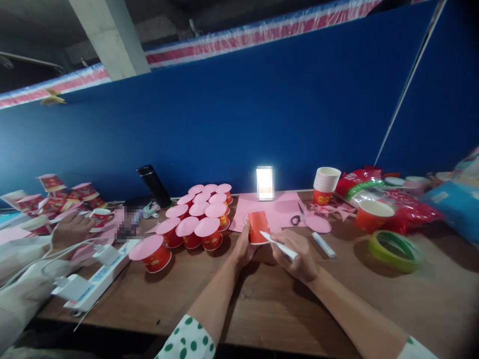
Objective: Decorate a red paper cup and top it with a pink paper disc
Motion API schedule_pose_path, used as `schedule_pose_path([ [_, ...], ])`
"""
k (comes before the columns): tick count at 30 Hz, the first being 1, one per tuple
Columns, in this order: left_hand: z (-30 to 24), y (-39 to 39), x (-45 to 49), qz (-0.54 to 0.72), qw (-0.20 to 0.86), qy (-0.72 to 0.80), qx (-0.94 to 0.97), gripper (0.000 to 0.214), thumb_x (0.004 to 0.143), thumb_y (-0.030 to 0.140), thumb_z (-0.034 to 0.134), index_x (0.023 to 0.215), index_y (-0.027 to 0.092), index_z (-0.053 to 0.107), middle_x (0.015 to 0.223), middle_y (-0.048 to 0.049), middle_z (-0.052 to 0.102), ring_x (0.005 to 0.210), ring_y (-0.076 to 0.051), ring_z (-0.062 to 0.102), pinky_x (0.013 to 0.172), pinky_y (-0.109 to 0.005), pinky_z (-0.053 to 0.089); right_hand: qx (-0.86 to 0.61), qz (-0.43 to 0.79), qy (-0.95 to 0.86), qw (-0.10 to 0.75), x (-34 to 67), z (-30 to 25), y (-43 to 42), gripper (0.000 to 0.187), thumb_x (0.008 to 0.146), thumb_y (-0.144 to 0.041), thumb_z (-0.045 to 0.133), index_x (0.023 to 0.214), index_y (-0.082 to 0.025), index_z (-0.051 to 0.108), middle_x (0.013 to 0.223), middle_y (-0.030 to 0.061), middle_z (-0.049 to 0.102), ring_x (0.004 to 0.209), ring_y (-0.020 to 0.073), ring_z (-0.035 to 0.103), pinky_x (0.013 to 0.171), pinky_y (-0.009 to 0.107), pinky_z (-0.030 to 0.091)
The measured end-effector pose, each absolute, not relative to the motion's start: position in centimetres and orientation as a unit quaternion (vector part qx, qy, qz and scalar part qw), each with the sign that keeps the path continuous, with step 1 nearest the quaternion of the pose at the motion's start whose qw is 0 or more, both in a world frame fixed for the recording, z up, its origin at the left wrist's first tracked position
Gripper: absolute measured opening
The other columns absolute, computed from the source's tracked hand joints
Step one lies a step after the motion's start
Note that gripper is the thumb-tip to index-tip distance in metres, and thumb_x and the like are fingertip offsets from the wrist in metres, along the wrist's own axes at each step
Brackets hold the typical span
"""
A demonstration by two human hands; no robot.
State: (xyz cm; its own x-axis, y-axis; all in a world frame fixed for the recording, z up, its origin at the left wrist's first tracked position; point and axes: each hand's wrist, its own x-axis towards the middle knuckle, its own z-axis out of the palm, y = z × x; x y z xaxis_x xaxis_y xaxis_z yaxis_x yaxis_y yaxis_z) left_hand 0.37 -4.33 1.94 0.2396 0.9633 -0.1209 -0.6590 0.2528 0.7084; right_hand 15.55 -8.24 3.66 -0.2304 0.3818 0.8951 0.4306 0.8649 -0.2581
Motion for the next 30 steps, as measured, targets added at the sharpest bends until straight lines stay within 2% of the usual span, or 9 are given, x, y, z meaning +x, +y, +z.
schedule_pose_path([
  [12, 1.72, -4.08, 0.25, 0.560, 0.729, 0.295, 0.260, 0.049, 0.087, 0.048, 0.048, 0.114, 0.009, 0.060, 0.105, -0.0146, 0.068, 0.101, -0.025, 0.064, 0.095, -0.037, 0.047, -0.276, -0.041, -0.779, 0.561, 15.58, 3.97, -8.22, 0.013, 0.082, -0.014, 0.052, 0.092, -0.019, 0.059, 0.075, 0.0059, 0.065, 0.070, 0.0176, 0.061, 0.064, 0.031, 0.050],
  [22, 1.98, -4.18, 0.42, 0.556, 0.731, 0.304, 0.254, 0.044, 0.090, 0.043, 0.044, 0.111, 0.008, 0.061, 0.104, -0.0149, 0.069, 0.101, -0.025, 0.064, 0.095, -0.038, 0.047, -0.296, -0.037, -0.773, 0.559, 15.85, 3.25, -7.80, 0.015, 0.083, -0.015, 0.053, 0.096, -0.019, 0.059, 0.082, 0.0066, 0.067, 0.076, 0.0182, 0.064, 0.070, 0.032, 0.052],
  [30, 1.51, -3.91, 0.35, 0.552, 0.740, 0.292, 0.249, 0.045, 0.088, 0.044, 0.048, 0.111, 0.008, 0.061, 0.105, -0.0154, 0.068, 0.102, -0.026, 0.063, 0.095, -0.040, 0.047, -0.288, -0.035, -0.776, 0.560, 15.90, 3.42, -7.78, 0.016, 0.083, -0.014, 0.053, 0.097, -0.019, 0.059, 0.082, 0.0069, 0.067, 0.077, 0.0185, 0.063, 0.070, 0.033, 0.052],
])
